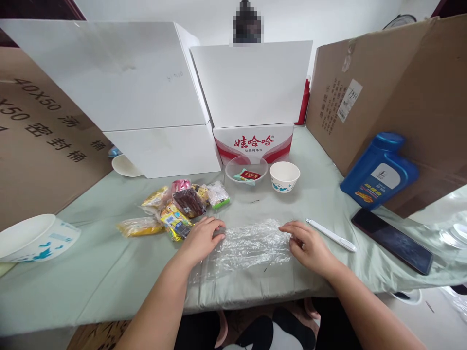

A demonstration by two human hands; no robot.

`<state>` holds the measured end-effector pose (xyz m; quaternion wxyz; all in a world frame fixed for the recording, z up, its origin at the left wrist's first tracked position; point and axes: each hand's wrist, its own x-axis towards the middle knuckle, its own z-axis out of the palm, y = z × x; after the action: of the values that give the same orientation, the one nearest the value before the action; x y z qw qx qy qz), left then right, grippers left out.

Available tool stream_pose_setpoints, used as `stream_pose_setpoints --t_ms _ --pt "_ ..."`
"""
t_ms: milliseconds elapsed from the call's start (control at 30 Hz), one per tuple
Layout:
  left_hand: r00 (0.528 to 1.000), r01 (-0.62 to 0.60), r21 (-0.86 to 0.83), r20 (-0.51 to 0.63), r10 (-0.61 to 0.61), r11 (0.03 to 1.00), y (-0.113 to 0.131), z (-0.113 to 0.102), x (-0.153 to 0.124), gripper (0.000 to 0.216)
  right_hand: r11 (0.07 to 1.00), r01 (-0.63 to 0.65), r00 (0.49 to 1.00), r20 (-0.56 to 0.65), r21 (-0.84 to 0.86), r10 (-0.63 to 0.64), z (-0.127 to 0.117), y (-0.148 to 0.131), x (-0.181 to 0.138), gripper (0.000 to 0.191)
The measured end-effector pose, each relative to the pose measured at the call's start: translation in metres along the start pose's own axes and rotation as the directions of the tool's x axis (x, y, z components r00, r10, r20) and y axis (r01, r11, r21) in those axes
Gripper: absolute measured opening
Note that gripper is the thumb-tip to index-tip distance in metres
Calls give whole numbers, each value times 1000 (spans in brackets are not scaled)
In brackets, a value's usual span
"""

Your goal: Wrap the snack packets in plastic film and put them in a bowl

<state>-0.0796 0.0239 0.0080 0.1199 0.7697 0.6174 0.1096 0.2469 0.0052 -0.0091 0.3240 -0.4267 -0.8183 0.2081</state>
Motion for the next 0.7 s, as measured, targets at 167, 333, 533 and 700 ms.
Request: stream_pose_setpoints --t_ms 167,333,533,700 --pt "998 -27 31 -51 28 999 9 -4 -4 16 989 -92 982 153 -115 109 5 3 3 46" --pt "991 -124 -57 43 127 991 26 -8 -14 21 985 -113 973 184 -133 137 6 -2 3 48" --pt "973 -117 -59 191 126 991 26 -10 -18 42 905 -177 973 70 -386 220 -15 10 -3 39" --pt "979 -140 -75 142 150 987 28 -5 -15 44 920 47 998 -9 -390 -55 -10 -21 0 32"
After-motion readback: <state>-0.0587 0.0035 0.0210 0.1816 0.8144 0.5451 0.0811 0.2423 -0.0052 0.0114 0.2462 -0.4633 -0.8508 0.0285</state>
